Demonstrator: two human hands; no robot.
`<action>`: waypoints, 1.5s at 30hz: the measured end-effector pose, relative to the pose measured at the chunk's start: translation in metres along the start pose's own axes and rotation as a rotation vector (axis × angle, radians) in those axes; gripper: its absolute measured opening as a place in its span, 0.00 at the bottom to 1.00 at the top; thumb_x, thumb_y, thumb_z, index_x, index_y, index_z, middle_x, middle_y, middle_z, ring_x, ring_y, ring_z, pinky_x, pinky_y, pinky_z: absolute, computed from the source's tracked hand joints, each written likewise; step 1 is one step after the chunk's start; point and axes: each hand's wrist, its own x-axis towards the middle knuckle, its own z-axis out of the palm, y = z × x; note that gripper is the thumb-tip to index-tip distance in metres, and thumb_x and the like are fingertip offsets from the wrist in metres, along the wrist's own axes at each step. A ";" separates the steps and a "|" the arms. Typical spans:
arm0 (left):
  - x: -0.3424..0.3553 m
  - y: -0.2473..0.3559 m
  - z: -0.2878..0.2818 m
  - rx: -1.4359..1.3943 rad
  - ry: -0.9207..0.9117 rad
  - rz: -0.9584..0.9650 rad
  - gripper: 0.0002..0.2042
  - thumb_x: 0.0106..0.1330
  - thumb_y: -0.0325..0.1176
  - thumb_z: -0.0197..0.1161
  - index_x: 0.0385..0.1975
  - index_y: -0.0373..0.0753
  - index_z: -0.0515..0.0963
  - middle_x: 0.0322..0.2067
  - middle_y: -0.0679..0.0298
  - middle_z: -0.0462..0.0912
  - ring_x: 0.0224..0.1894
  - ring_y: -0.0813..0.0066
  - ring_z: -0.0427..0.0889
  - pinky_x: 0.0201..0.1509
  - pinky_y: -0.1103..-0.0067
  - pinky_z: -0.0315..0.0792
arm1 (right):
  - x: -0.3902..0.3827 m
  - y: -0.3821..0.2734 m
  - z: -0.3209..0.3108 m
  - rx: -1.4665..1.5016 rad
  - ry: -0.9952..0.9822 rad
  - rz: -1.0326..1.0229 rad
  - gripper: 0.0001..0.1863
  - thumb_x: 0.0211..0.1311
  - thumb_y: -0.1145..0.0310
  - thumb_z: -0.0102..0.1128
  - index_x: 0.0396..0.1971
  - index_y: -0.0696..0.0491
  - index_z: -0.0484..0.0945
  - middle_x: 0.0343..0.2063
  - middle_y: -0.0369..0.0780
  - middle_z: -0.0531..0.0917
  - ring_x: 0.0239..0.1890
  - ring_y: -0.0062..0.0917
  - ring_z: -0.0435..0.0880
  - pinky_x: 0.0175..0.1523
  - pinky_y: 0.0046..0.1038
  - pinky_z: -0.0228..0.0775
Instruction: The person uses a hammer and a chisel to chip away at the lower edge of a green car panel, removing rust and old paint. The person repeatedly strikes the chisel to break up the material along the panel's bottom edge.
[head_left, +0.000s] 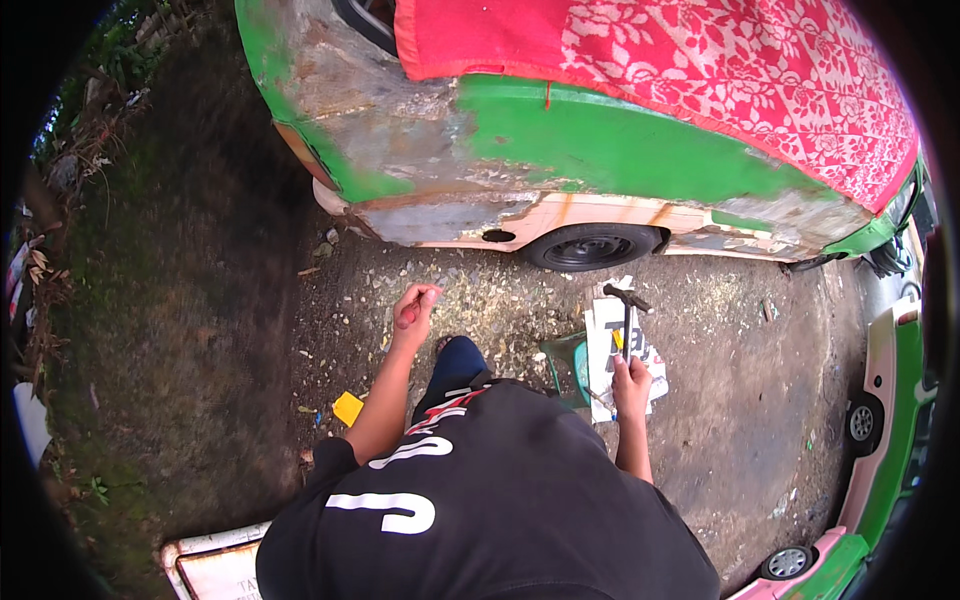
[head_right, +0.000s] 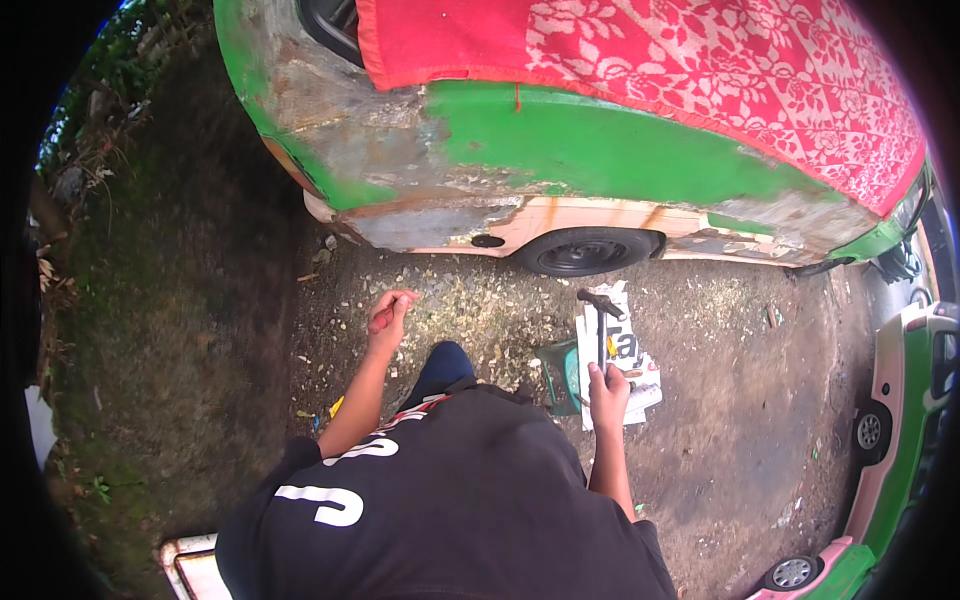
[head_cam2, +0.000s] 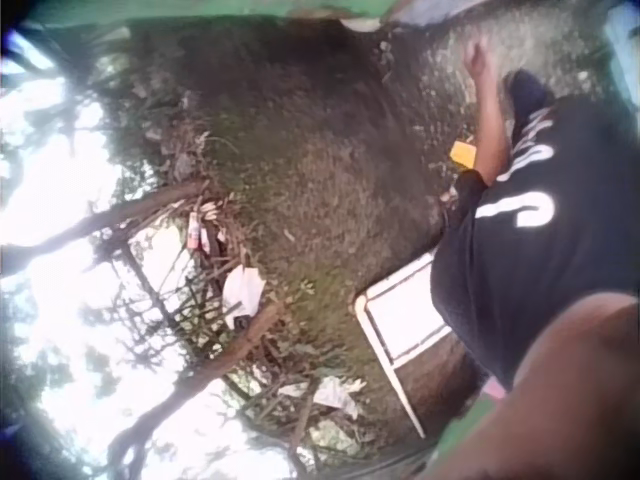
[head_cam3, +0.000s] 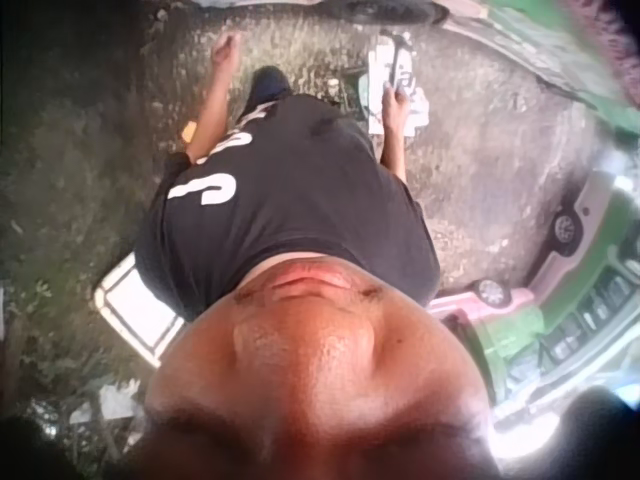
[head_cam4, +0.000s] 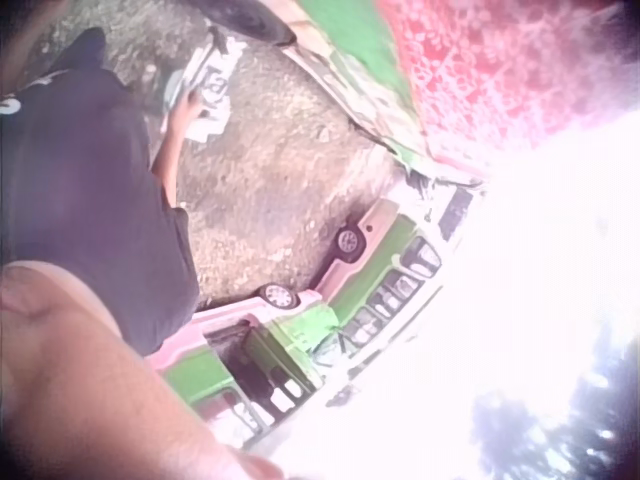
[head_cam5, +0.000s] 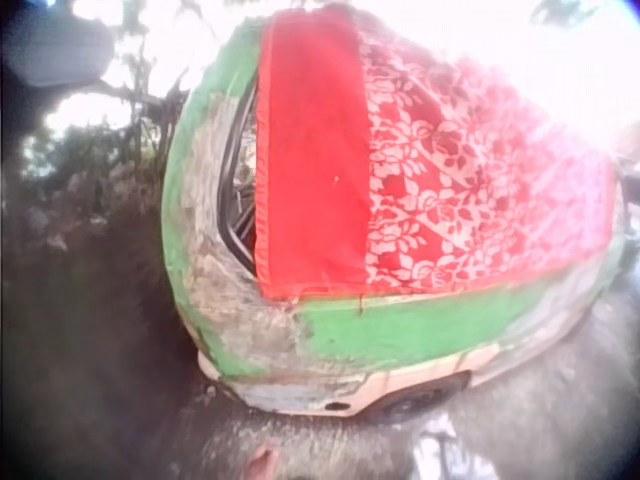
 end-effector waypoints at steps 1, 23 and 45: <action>-0.003 -0.002 -0.003 -0.021 0.015 -0.028 0.09 0.73 0.34 0.56 0.36 0.33 0.76 0.40 0.63 0.82 0.45 0.78 0.78 0.54 0.80 0.70 | 0.002 0.000 0.002 -0.040 0.012 -0.042 0.13 0.66 0.64 0.60 0.25 0.55 0.74 0.15 0.27 0.69 0.17 0.09 0.62 0.21 0.19 0.52; 0.003 -0.055 0.004 -0.047 0.163 -0.165 0.06 0.71 0.27 0.57 0.32 0.31 0.76 0.42 0.62 0.80 0.40 0.80 0.77 0.46 0.82 0.72 | 0.036 -0.022 0.028 -0.278 -0.124 0.035 0.15 0.65 0.63 0.60 0.23 0.58 0.74 0.14 0.30 0.71 0.19 0.12 0.65 0.24 0.22 0.57; 0.125 -0.300 0.023 -0.036 0.115 0.068 0.07 0.66 0.23 0.61 0.28 0.31 0.70 0.42 0.58 0.78 0.45 0.69 0.78 0.51 0.77 0.71 | 0.148 0.054 0.206 -0.488 -0.488 -0.047 0.15 0.64 0.62 0.64 0.28 0.61 0.77 0.15 0.32 0.71 0.21 0.12 0.64 0.25 0.23 0.59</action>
